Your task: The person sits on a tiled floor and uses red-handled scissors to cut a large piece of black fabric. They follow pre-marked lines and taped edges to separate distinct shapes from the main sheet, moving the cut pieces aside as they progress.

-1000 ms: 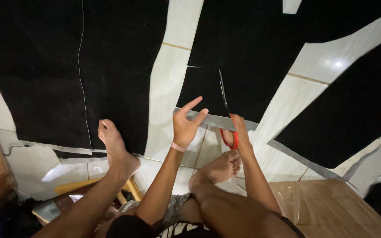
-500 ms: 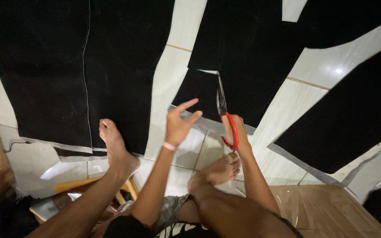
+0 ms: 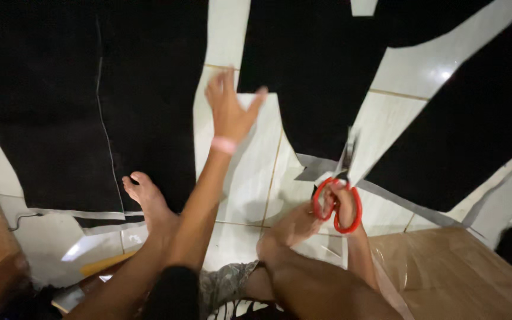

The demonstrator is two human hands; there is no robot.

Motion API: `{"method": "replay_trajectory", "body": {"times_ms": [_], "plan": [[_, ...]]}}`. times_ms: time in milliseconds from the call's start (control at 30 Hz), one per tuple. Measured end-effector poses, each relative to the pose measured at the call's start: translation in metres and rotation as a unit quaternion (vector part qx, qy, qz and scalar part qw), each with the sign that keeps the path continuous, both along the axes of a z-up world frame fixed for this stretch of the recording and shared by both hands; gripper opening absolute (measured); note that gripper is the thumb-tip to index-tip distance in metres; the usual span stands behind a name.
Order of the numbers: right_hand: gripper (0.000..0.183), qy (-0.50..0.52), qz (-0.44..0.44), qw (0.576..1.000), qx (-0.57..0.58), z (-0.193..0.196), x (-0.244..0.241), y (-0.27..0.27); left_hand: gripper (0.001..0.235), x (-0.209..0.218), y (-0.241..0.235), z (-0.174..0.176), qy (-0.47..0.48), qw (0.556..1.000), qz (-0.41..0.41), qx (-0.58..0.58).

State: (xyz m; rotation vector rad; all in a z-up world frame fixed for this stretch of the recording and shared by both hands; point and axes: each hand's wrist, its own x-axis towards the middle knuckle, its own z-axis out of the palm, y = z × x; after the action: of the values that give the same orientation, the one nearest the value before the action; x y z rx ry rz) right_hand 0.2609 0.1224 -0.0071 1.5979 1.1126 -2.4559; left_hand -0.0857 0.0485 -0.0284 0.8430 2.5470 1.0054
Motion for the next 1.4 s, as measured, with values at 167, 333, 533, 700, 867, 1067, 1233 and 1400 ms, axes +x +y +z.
{"method": "replay_trajectory", "body": {"times_ms": [167,333,533,700,867,1067,1233,1400], "plan": [[0.032,-0.035,-0.061,0.996,0.048,-0.018,0.022,0.008,0.082,-0.032,0.088,-0.023,-0.024,0.984,0.089,-0.154],[0.026,-0.014,-0.107,0.994,0.018,-0.018,0.022,0.004,0.046,-0.023,0.063,-0.036,-0.236,0.965,0.112,-0.034],[0.025,0.041,-0.149,0.986,-0.057,-0.025,0.01,-0.027,0.052,0.094,-0.046,-0.037,-0.269,0.834,0.403,0.263],[0.023,0.045,-0.128,0.988,-0.069,-0.025,-0.006,-0.04,0.054,0.177,-0.072,-0.022,-0.39,0.691,0.526,0.307],[0.023,0.01,-0.122,0.991,-0.053,-0.021,-0.019,-0.033,0.051,0.186,-0.082,-0.002,-0.45,0.653,0.515,0.326],[0.023,-0.011,-0.162,0.987,-0.008,-0.028,-0.036,-0.026,0.049,0.23,-0.109,-0.005,-0.494,0.666,0.517,0.212],[0.022,-0.062,-0.159,0.985,-0.028,-0.024,-0.044,-0.019,0.051,0.252,-0.095,0.005,-0.424,0.864,0.244,0.119],[0.035,-0.102,-0.035,0.989,0.105,-0.006,-0.041,-0.011,0.063,0.215,-0.03,0.002,-0.633,0.757,0.059,0.154]]}}
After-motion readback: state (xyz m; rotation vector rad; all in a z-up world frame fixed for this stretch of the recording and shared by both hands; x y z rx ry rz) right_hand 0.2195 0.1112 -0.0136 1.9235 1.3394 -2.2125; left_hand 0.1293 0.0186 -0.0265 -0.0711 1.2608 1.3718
